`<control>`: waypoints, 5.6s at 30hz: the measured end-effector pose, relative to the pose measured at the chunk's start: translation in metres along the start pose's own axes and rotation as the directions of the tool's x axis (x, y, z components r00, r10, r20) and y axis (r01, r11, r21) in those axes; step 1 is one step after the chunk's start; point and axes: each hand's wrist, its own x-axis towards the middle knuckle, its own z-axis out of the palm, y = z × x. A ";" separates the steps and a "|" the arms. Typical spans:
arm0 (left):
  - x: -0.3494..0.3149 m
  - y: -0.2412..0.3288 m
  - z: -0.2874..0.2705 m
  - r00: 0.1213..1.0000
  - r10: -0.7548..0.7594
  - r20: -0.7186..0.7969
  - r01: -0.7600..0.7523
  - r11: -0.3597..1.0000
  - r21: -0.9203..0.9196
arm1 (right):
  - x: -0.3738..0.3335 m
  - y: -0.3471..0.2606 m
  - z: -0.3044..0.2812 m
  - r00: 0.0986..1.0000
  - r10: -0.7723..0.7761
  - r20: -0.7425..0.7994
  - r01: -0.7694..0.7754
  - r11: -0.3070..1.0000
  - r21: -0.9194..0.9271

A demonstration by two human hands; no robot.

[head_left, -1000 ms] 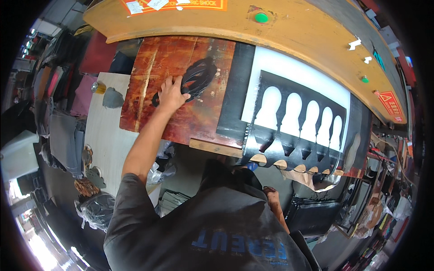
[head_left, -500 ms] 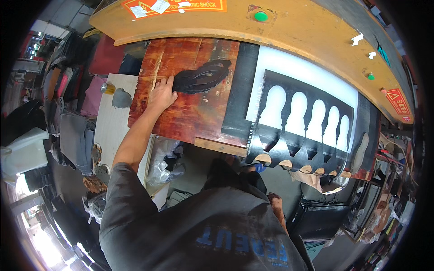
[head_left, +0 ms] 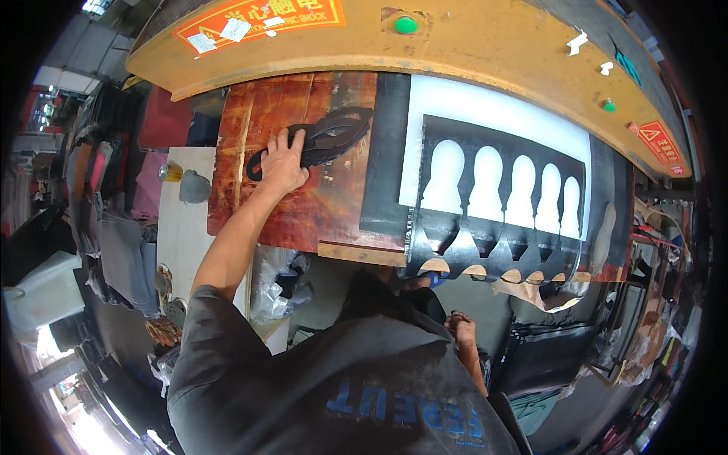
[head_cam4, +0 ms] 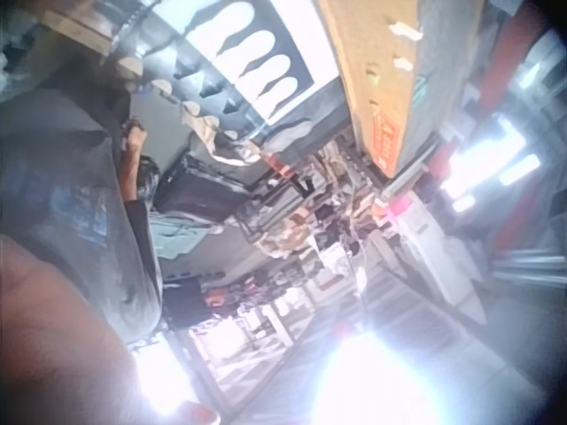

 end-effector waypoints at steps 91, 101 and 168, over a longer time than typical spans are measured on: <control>-0.445 0.978 0.234 0.070 0.416 0.907 -0.756 0.615 -0.223 | -0.097 0.410 -0.457 0.774 0.321 -0.545 0.523 0.161 0.837; -0.453 1.177 0.452 0.225 0.316 0.922 -0.258 0.931 -0.256 | 0.163 0.457 -0.818 0.472 0.223 -0.853 -0.085 0.974 0.208; -0.467 1.247 0.158 0.122 0.854 0.506 -0.906 0.305 -0.295 | -0.010 0.213 -0.848 0.664 0.018 -0.747 0.141 0.979 0.149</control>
